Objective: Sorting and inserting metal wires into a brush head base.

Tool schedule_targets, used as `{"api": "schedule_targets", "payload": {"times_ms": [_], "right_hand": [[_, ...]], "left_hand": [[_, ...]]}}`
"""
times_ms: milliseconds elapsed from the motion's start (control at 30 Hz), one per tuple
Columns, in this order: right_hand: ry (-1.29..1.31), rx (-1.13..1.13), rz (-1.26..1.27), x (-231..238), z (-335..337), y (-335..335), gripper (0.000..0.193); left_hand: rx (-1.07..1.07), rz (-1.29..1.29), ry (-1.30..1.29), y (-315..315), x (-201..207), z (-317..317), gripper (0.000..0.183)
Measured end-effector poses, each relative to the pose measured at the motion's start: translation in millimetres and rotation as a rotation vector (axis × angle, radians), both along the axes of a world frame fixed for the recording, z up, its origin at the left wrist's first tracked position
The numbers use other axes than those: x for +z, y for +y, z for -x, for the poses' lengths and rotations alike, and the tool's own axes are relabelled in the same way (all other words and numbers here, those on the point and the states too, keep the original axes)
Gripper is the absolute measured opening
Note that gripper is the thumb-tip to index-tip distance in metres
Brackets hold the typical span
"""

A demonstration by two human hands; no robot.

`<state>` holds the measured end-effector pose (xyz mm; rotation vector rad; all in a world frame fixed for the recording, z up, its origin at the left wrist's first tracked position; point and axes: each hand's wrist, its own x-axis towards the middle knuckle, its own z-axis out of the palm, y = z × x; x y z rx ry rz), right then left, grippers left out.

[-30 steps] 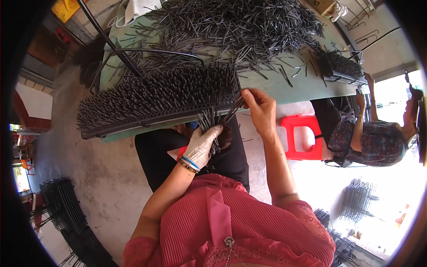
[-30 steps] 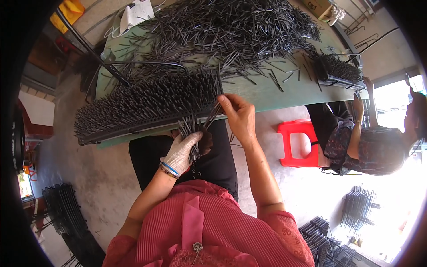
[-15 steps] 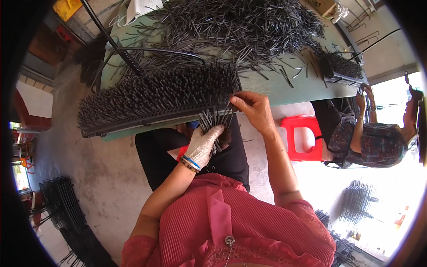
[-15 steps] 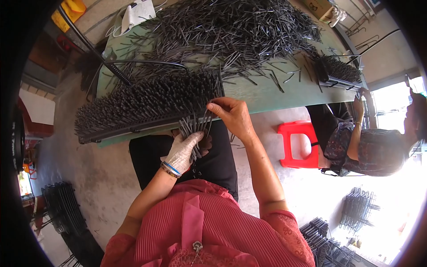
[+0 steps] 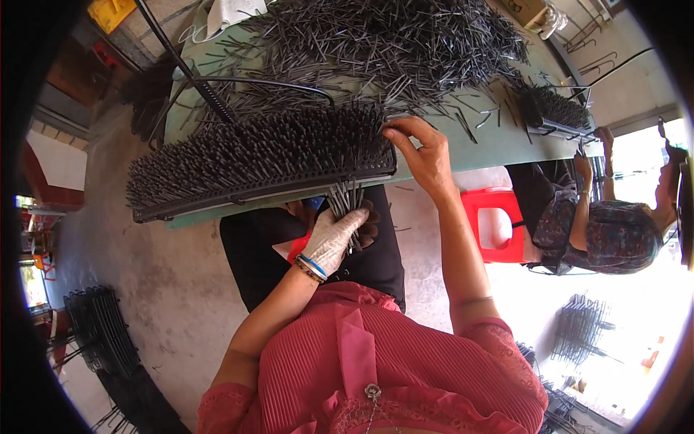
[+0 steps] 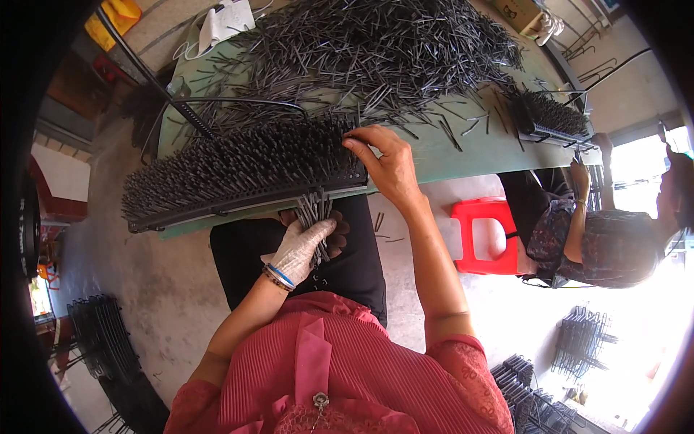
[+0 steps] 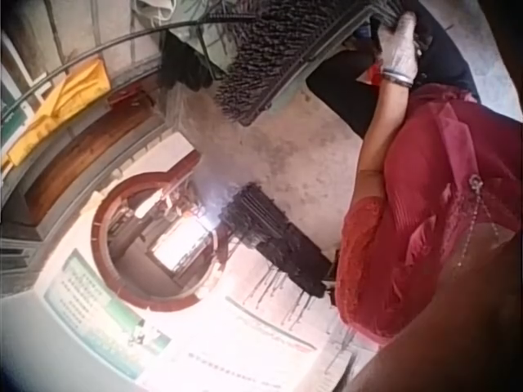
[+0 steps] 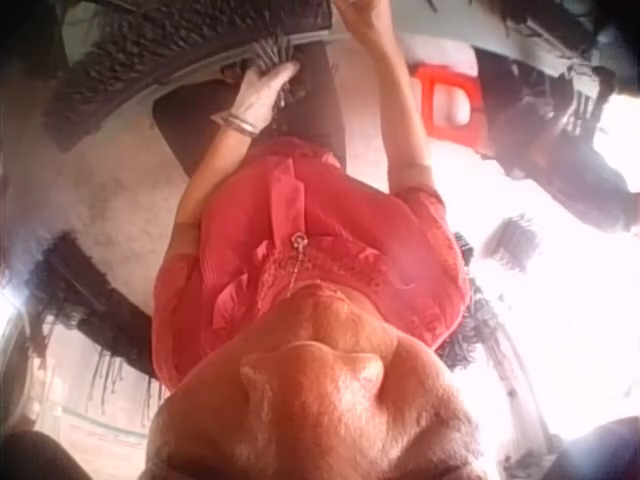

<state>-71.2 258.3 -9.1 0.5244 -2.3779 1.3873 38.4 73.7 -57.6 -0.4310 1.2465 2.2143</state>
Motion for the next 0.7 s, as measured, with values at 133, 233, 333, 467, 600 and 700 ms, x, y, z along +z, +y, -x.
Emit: {"api": "schedule_targets", "payload": {"times_ms": [133, 233, 333, 467, 600, 700], "right_hand": [[0.051, 0.030, -0.058, -9.5, 3.5, -0.1, 0.014], [0.064, 0.028, -0.068, -10.9, 2.6, -0.5, 0.014], [0.051, 0.038, -0.053, -11.2, 1.9, -0.3, 0.014], [0.081, 0.071, -0.072, -12.1, 2.7, 0.4, 0.014], [0.026, 0.037, -0.043, -12.6, 1.7, -2.9, 0.015], [-0.040, 0.035, 0.022, -13.3, 2.0, -5.7, 0.015]], "left_hand": [[-0.012, -0.010, -0.018, -1.8, -2.3, -1.1, 0.025], [-0.015, -0.014, -0.032, -3.0, -2.1, -1.0, 0.026], [-0.016, -0.020, -0.049, -3.2, -2.6, -1.2, 0.026], [-0.018, -0.041, -0.055, -2.8, -4.1, -1.2, 0.026], [-0.022, -0.041, -0.064, -2.5, -3.9, -0.2, 0.026], [-0.018, -0.036, -0.073, -2.5, -3.5, -0.6, 0.026]]}}
